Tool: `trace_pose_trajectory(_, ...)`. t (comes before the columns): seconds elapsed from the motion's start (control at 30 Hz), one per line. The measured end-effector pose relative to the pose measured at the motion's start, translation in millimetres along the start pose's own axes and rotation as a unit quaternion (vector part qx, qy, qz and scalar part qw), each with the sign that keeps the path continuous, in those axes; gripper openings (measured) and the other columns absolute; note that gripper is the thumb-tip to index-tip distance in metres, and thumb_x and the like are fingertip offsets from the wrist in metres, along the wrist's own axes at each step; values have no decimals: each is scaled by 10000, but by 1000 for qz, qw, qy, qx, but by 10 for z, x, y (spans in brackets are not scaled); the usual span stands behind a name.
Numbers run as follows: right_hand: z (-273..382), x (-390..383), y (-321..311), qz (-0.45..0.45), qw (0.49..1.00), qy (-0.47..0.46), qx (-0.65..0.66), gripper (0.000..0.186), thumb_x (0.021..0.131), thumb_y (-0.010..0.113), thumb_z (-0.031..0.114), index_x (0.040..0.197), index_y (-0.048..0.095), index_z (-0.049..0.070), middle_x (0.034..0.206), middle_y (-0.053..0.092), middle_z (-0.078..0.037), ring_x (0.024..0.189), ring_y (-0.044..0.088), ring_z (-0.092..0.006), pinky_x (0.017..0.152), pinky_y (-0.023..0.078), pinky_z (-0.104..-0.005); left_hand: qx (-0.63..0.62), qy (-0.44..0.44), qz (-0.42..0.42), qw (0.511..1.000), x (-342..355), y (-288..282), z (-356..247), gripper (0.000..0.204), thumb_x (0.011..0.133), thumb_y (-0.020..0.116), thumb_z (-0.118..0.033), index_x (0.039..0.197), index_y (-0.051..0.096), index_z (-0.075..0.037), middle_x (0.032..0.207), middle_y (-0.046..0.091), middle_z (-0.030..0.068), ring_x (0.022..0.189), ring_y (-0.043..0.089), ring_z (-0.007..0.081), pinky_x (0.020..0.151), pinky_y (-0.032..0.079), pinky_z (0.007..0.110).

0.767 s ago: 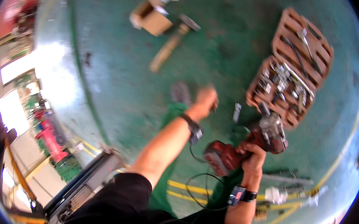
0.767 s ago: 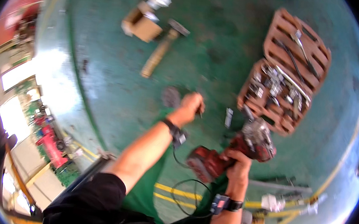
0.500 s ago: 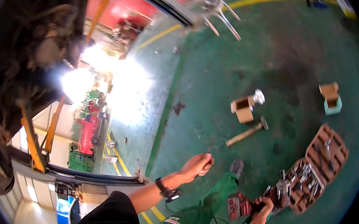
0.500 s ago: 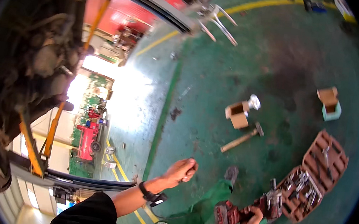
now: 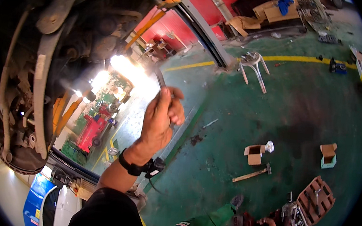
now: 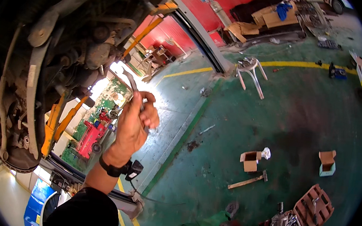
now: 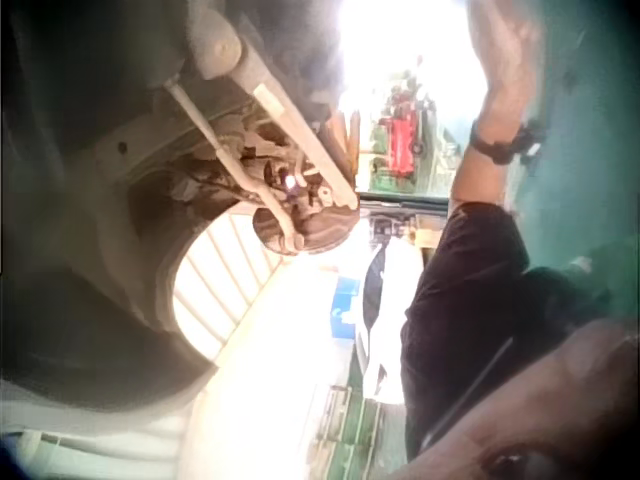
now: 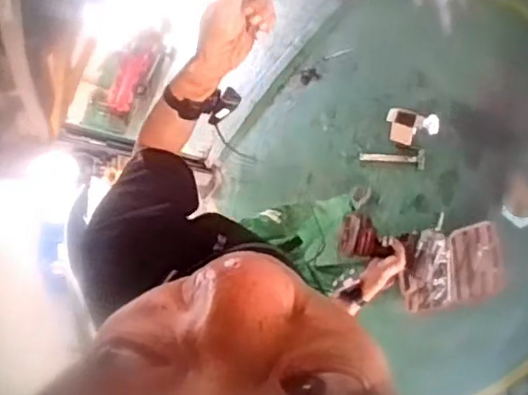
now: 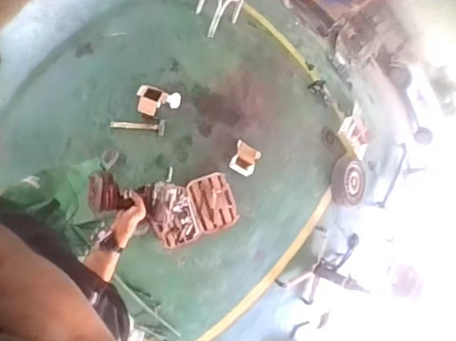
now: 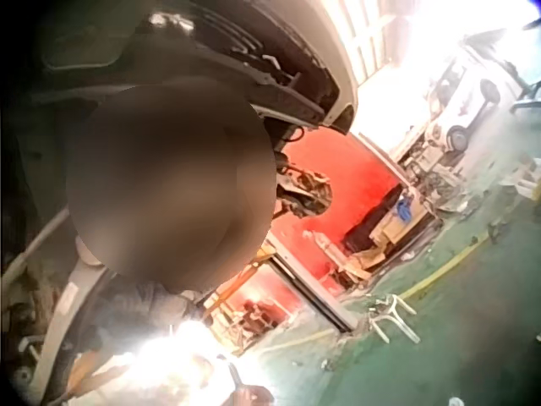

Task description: The person strikes a vehicle component with a hammer and a screwdriver, then uses an impact wrench to remove bolts from the suspension assembly while handling small parts from a tool case.

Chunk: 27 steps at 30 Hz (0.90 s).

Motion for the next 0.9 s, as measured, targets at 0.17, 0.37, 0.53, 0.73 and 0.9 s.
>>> trace_pose_trajectory(0.17,365,-111,225,9,988,84,128,305,1033,385,211,1265,566,130,1124,552,-16,965,493,-156,922,394,-293,-57,147,-16,987,302,1,-1133,393,1040,411,-436,955,531,-71,619,293,-56,567,338,70,567,338,253)
trace_pose_trajectory(0.37,464,-225,534,10,991,35,129,345,1045,366,295,1302,554,165,1015,508,9,931,460,-133,906,362,-265,-78,217,7,973,394,-188,-1848,379,1037,423,-431,926,519,-81,627,287,-55,571,338,71,571,335,250)
trace_pose_trajectory(0.53,858,-343,705,27,987,-2,159,337,1044,363,252,1288,551,115,1167,560,-34,1065,491,-164,953,411,-324,-93,199,35,975,448,-285,-2049,348,1043,420,-399,912,501,-87,625,308,-61,568,327,69,566,328,243)
trace_pose_trajectory(0.73,814,-339,694,33,969,52,241,270,958,421,228,1192,442,94,1146,463,-61,1059,408,-172,975,300,-352,-186,149,72,969,381,-150,-2054,348,1041,435,-395,870,473,-94,615,302,-50,560,316,88,559,314,256)
trace_pose_trajectory(0.9,1024,-278,839,-56,888,174,423,115,775,565,159,766,496,68,710,460,-51,662,441,-181,661,397,-325,-201,146,129,960,274,-158,-2048,325,1049,407,-395,898,456,-112,652,279,-66,575,294,59,552,290,227)
Point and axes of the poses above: each hand's wrist, its own x-axis towards the middle knuckle, its own y-axis out of the palm, z = x × y, the point moved 9 cm from there along x, towards the middle knuckle
